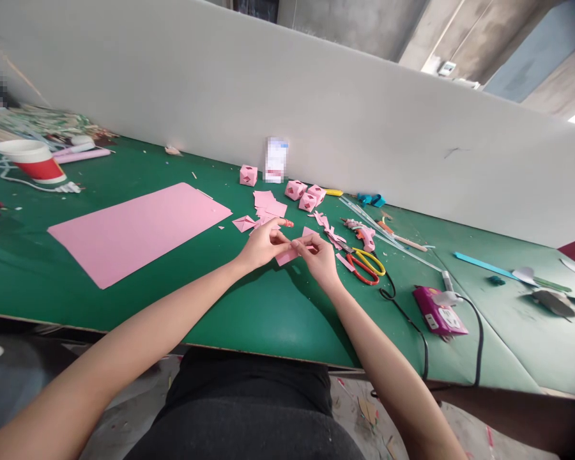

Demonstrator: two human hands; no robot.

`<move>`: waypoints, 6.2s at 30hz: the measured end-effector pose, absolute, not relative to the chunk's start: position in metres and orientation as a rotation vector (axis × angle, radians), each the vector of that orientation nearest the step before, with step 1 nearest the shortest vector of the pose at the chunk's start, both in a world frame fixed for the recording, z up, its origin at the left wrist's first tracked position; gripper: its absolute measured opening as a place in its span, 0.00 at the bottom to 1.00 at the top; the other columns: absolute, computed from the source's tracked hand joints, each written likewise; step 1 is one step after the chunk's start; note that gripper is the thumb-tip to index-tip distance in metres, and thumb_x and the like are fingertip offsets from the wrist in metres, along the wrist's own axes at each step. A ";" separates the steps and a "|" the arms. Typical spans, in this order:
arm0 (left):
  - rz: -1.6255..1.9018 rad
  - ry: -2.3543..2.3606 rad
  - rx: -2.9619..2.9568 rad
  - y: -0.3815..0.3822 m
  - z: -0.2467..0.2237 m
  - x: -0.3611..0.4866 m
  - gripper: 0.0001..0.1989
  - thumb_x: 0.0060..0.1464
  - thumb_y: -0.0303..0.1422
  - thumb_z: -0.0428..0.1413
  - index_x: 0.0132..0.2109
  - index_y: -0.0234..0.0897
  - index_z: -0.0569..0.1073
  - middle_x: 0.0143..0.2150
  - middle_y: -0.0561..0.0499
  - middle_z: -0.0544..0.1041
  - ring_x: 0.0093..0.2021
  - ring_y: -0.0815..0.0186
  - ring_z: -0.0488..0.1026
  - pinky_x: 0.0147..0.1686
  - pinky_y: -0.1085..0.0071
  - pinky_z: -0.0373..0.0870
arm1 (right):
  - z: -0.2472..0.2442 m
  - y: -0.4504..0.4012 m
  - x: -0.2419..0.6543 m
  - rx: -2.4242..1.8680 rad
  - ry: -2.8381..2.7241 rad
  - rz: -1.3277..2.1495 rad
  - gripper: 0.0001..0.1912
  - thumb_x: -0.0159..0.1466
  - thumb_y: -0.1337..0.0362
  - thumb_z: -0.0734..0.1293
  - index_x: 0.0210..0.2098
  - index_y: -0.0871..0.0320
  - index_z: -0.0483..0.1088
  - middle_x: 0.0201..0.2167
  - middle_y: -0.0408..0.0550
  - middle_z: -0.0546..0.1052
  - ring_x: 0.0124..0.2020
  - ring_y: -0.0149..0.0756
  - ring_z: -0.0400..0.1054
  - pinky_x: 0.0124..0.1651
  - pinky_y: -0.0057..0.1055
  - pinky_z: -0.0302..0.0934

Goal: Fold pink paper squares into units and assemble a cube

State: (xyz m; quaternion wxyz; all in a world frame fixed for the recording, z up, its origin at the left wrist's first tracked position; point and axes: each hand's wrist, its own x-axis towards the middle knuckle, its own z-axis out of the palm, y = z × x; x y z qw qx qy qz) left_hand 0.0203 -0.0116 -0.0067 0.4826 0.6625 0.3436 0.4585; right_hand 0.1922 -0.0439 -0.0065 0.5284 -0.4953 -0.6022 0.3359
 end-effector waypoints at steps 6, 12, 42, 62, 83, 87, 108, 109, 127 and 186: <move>1.229 0.845 1.597 -0.007 -0.010 0.021 0.24 0.49 0.36 0.68 0.51 0.37 0.70 0.36 0.49 0.82 0.38 0.61 0.81 0.43 0.64 0.76 | -0.006 -0.041 0.196 -1.176 -1.343 0.745 0.19 0.57 0.44 0.73 0.30 0.54 0.77 0.28 0.46 0.80 0.30 0.39 0.72 0.35 0.36 0.66; 1.284 0.902 1.763 -0.011 -0.010 0.020 0.18 0.53 0.34 0.65 0.50 0.39 0.71 0.35 0.51 0.83 0.37 0.62 0.81 0.41 0.66 0.76 | -0.003 -0.045 0.197 -1.241 -1.518 0.606 0.10 0.61 0.54 0.71 0.33 0.53 0.78 0.32 0.46 0.81 0.31 0.39 0.71 0.37 0.37 0.66; 1.294 0.944 1.974 -0.013 -0.012 0.023 0.17 0.56 0.32 0.62 0.52 0.39 0.72 0.35 0.51 0.84 0.36 0.63 0.81 0.41 0.67 0.75 | -0.006 -0.040 0.198 -1.263 -1.883 0.126 0.07 0.66 0.61 0.67 0.32 0.52 0.75 0.32 0.48 0.79 0.38 0.46 0.70 0.43 0.41 0.63; 1.380 1.220 1.900 -0.011 -0.006 0.018 0.20 0.47 0.27 0.61 0.49 0.40 0.70 0.31 0.56 0.81 0.35 0.63 0.80 0.40 0.68 0.73 | -0.003 -0.040 0.201 -1.256 -1.850 0.188 0.07 0.64 0.61 0.66 0.32 0.53 0.75 0.33 0.48 0.81 0.38 0.44 0.72 0.45 0.41 0.65; 1.208 0.843 1.655 -0.006 -0.005 0.017 0.27 0.51 0.38 0.66 0.55 0.38 0.68 0.35 0.51 0.81 0.37 0.63 0.79 0.37 0.67 0.77 | -0.004 -0.038 0.201 -1.215 -1.477 0.882 0.15 0.56 0.49 0.72 0.30 0.55 0.76 0.29 0.46 0.78 0.31 0.37 0.70 0.35 0.33 0.64; 1.228 0.839 1.682 -0.009 -0.005 0.019 0.26 0.51 0.38 0.67 0.54 0.38 0.68 0.35 0.51 0.81 0.36 0.63 0.80 0.37 0.67 0.78 | -0.004 -0.038 0.199 -1.209 -1.475 0.870 0.16 0.56 0.49 0.72 0.30 0.55 0.75 0.28 0.46 0.78 0.29 0.36 0.69 0.31 0.32 0.62; 1.365 0.990 1.652 -0.009 0.001 0.014 0.27 0.51 0.35 0.65 0.56 0.38 0.66 0.33 0.52 0.81 0.35 0.63 0.80 0.37 0.67 0.77 | 0.000 -0.034 0.212 -1.306 -1.462 0.657 0.06 0.54 0.59 0.69 0.27 0.55 0.74 0.26 0.45 0.78 0.27 0.36 0.69 0.30 0.31 0.63; 1.370 0.996 1.655 -0.008 0.000 0.014 0.27 0.51 0.35 0.65 0.56 0.38 0.66 0.34 0.52 0.81 0.36 0.63 0.80 0.38 0.67 0.77 | -0.001 -0.034 0.211 -1.305 -1.457 0.656 0.06 0.54 0.59 0.69 0.27 0.55 0.74 0.26 0.45 0.78 0.27 0.36 0.69 0.30 0.31 0.63; 1.278 1.122 2.006 -0.015 0.001 0.019 0.24 0.46 0.26 0.59 0.52 0.41 0.72 0.24 0.60 0.74 0.28 0.65 0.75 0.33 0.68 0.71 | -0.003 -0.045 0.192 -1.294 -1.718 0.548 0.09 0.61 0.58 0.68 0.30 0.54 0.78 0.28 0.44 0.82 0.29 0.38 0.73 0.36 0.35 0.67; 1.263 1.062 1.835 -0.004 0.012 0.001 0.21 0.53 0.35 0.67 0.52 0.40 0.71 0.34 0.52 0.84 0.43 0.59 0.82 0.50 0.60 0.75 | -0.003 -0.031 0.216 -1.279 -1.726 0.429 0.11 0.64 0.54 0.69 0.32 0.52 0.80 0.34 0.45 0.84 0.40 0.45 0.75 0.47 0.42 0.64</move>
